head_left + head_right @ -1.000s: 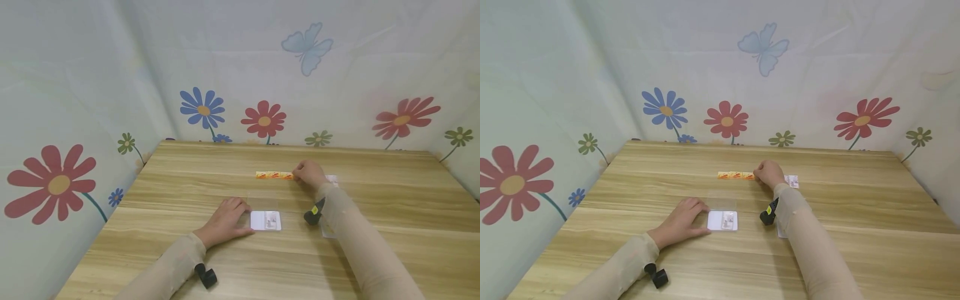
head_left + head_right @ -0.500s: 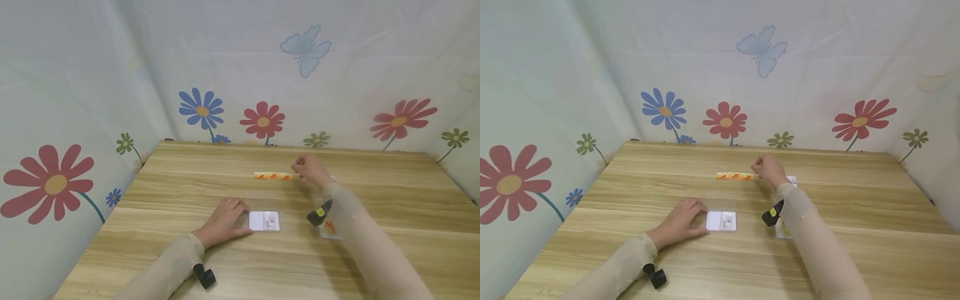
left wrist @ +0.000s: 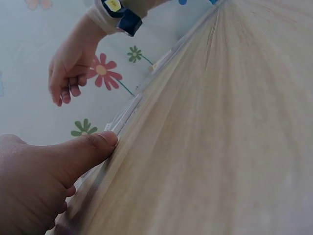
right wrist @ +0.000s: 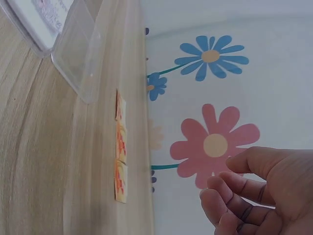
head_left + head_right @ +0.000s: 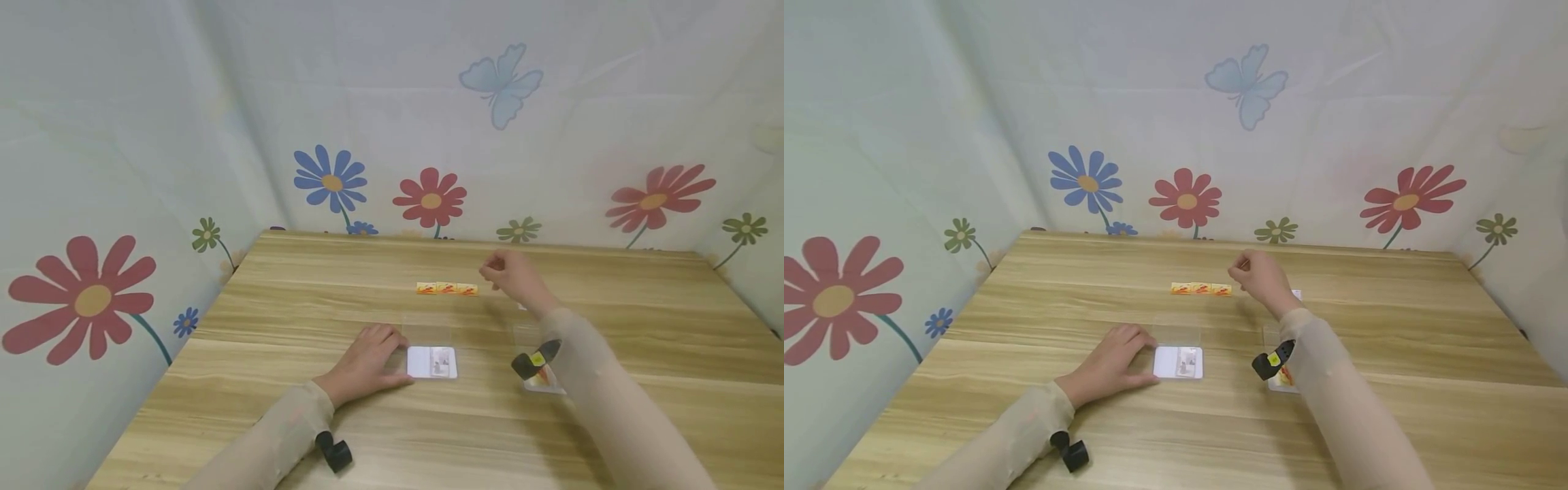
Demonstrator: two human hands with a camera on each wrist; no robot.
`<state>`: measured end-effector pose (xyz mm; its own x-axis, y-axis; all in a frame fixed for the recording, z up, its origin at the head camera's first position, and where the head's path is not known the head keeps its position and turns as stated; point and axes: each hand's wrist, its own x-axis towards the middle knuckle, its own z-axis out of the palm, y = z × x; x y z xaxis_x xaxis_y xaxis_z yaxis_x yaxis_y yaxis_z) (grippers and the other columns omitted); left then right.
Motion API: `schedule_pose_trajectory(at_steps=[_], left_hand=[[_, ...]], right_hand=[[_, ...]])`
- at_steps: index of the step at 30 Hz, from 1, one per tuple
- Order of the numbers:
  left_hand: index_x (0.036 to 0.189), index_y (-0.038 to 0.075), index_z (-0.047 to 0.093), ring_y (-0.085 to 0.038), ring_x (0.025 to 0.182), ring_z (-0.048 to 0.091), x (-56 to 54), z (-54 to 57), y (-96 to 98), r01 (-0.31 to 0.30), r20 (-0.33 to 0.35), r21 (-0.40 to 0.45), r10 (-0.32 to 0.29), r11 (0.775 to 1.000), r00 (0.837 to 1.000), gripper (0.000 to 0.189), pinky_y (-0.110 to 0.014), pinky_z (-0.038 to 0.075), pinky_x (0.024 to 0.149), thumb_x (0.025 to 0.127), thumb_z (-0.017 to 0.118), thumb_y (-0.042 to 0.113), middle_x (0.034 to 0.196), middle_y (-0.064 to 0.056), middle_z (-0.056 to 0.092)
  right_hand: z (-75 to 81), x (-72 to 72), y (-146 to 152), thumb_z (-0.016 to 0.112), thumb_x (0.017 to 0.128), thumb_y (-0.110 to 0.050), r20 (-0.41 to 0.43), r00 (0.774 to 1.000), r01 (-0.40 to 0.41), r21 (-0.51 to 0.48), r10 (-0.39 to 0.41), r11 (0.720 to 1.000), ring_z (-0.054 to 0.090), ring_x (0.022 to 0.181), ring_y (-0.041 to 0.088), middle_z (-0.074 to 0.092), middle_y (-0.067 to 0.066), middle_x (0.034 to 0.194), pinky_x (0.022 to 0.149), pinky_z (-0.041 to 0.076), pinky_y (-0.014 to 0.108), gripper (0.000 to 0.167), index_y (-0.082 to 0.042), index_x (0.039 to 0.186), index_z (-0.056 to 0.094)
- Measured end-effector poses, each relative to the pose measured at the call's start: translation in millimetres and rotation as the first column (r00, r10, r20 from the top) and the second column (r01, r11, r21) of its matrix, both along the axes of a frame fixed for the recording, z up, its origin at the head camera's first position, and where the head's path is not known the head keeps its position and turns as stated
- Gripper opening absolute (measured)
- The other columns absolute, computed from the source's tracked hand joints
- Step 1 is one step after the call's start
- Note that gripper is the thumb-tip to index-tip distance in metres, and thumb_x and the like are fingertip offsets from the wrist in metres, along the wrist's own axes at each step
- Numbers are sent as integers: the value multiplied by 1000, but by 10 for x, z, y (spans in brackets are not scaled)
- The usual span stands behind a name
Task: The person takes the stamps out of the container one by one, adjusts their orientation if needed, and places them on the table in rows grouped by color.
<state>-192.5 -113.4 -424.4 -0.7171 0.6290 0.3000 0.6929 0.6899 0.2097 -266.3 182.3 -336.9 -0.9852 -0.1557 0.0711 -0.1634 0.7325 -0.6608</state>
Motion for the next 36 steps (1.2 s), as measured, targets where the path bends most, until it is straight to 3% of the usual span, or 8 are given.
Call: schedule_pose_trajectory(at_steps=[11,16,23,36], left_hand=[[109,12,62,-19,109,53,4,6,21,4,0,0,-4,1000,1000,53,-39,41,101,75,75,51,110,-1,59],[110,12,62,-19,109,53,10,14,26,1,9,-2,-1,1000,1000,54,-39,41,101,75,75,51,110,-1,59],[109,12,62,-19,108,53,20,30,20,-6,16,-6,6,1000,1000,53,-39,41,101,75,76,51,110,-1,59],[109,13,62,-18,106,53,18,43,7,-5,18,-2,5,1000,1000,52,-39,42,100,75,75,50,108,0,59]], right_hand=[[110,261,-16,58,95,-18,-67,998,1,11,0,1000,62,84,24,66,16,100,73,52,33,19,-2,104,62],[71,368,-34,60,94,-19,-113,994,15,20,-12,1000,58,88,24,66,13,99,76,48,33,17,-5,103,63],[-8,508,-85,61,92,-16,-170,985,4,-5,-4,1000,59,83,21,68,10,93,71,47,28,11,-6,98,64],[-155,698,-170,63,91,-16,-136,990,-52,-38,47,998,58,82,18,65,4,90,72,48,30,10,-10,98,64]])
